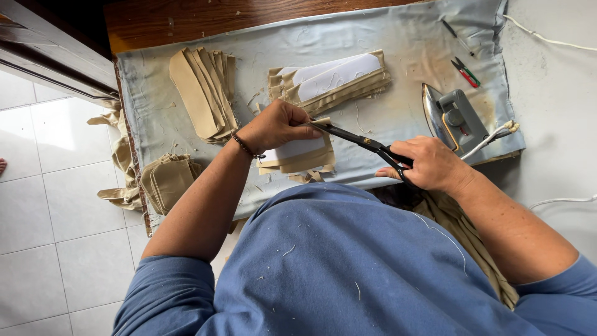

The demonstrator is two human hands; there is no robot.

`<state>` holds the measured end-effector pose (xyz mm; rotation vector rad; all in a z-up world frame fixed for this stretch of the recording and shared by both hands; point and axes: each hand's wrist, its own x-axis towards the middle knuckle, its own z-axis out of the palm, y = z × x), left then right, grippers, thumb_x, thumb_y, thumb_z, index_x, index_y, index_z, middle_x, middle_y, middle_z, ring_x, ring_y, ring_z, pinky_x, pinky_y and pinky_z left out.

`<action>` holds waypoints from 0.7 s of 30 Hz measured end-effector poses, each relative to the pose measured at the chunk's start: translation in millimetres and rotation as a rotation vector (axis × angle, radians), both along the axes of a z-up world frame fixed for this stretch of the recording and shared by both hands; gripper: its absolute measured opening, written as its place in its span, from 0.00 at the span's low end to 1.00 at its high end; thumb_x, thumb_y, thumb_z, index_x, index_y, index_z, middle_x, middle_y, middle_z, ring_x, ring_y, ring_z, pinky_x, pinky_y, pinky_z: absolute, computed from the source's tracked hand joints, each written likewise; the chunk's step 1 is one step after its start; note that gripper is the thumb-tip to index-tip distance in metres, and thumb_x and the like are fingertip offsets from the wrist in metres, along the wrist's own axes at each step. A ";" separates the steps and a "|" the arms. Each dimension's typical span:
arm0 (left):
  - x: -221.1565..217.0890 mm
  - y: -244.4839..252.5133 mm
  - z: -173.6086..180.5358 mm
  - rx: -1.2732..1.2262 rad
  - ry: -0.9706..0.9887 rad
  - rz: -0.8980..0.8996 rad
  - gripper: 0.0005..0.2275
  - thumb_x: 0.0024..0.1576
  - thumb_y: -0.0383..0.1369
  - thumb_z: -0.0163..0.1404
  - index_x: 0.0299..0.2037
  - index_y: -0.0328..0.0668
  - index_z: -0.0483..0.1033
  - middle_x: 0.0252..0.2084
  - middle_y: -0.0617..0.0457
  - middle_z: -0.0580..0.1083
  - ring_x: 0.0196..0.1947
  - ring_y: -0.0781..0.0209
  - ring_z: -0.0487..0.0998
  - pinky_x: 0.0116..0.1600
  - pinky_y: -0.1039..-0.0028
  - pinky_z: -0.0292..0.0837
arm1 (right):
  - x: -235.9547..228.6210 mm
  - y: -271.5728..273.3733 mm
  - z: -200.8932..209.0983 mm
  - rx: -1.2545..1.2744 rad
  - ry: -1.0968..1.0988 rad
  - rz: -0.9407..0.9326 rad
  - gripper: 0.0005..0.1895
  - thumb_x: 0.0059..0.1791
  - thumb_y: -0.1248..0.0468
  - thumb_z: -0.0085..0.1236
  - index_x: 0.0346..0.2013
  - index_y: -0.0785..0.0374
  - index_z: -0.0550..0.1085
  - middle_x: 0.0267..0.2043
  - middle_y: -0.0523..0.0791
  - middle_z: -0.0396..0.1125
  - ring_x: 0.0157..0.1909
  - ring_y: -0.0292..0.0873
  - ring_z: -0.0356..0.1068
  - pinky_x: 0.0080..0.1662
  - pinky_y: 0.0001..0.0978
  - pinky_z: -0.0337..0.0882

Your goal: The person uses scissors to trim the edges of beige fabric pieces placed over a white template on a work table. After cutting, they fold the fabric and place it on a stack of finished pieces.

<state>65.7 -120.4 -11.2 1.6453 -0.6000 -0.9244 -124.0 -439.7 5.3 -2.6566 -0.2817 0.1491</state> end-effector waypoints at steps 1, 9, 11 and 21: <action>-0.4 -0.8 1.5 -0.004 0.007 -0.004 0.08 0.51 0.36 0.66 0.31 0.42 0.84 0.22 0.52 0.79 0.24 0.66 0.80 0.39 0.81 0.75 | -0.2 2.0 2.2 0.011 0.002 -0.005 0.24 0.42 0.40 0.68 0.25 0.52 0.67 0.16 0.42 0.63 0.26 0.44 0.71 0.38 0.32 0.68; -4.3 -3.4 1.3 0.008 0.041 -0.013 0.09 0.51 0.37 0.66 0.32 0.41 0.84 0.23 0.51 0.80 0.24 0.65 0.80 0.39 0.81 0.76 | -7.2 2.9 -11.0 0.042 -0.004 -0.029 0.23 0.43 0.42 0.68 0.23 0.52 0.67 0.15 0.42 0.63 0.25 0.45 0.71 0.37 0.32 0.68; -3.3 -3.8 6.5 0.021 0.037 -0.019 0.10 0.51 0.38 0.67 0.32 0.42 0.84 0.23 0.51 0.80 0.24 0.65 0.81 0.38 0.80 0.76 | -7.8 0.8 -16.2 0.016 -0.013 -0.044 0.23 0.44 0.42 0.66 0.22 0.50 0.66 0.15 0.43 0.63 0.26 0.45 0.70 0.37 0.32 0.68; -22.8 -27.3 1.6 -0.054 -0.027 -0.067 0.09 0.55 0.40 0.63 0.40 0.48 0.85 0.30 0.50 0.81 0.33 0.62 0.83 0.46 0.73 0.77 | 32.0 89.6 1.4 0.752 0.101 -0.400 0.19 0.41 0.59 0.76 0.35 0.57 0.71 0.42 0.45 0.78 0.42 0.37 0.76 0.49 0.31 0.73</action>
